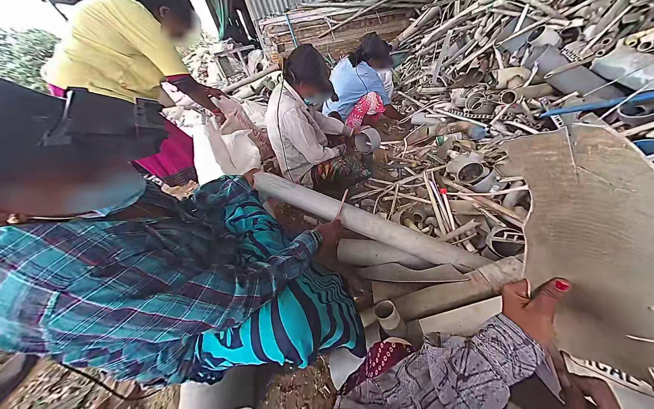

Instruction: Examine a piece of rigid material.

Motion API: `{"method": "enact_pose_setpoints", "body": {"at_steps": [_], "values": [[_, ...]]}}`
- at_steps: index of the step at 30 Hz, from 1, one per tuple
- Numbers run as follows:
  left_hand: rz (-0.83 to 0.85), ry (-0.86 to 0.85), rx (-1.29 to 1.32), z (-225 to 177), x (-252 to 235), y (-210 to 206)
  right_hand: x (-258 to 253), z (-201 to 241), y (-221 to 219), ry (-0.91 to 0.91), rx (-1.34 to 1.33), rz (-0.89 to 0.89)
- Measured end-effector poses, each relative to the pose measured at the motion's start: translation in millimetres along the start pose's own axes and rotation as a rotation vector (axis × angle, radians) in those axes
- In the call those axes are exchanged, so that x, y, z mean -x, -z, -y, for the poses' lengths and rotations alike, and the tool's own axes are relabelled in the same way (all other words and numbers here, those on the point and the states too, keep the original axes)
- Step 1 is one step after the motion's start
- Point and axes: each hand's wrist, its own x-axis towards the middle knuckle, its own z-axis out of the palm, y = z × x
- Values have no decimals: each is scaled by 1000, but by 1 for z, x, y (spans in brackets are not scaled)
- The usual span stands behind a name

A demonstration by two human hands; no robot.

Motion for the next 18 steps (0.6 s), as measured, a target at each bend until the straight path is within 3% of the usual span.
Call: {"method": "enact_pose_setpoints", "body": {"at_steps": [2,6,10,14,18], "values": [[31,18,7,-12,4,-4,2,10,-1,42,-40,-19],[50,26,-15,-18,5,-4,-2,-17,-1,-172,-197,23],[109,-4,-32,-13,7,-3,3,14,-3,-63,-351,26],[90,12,-15,-17,7,-3,3,-12,-6,-301,-373,29],[105,-7,-29,-17,6,-3,2,20,0,-158,-398,77]]}}
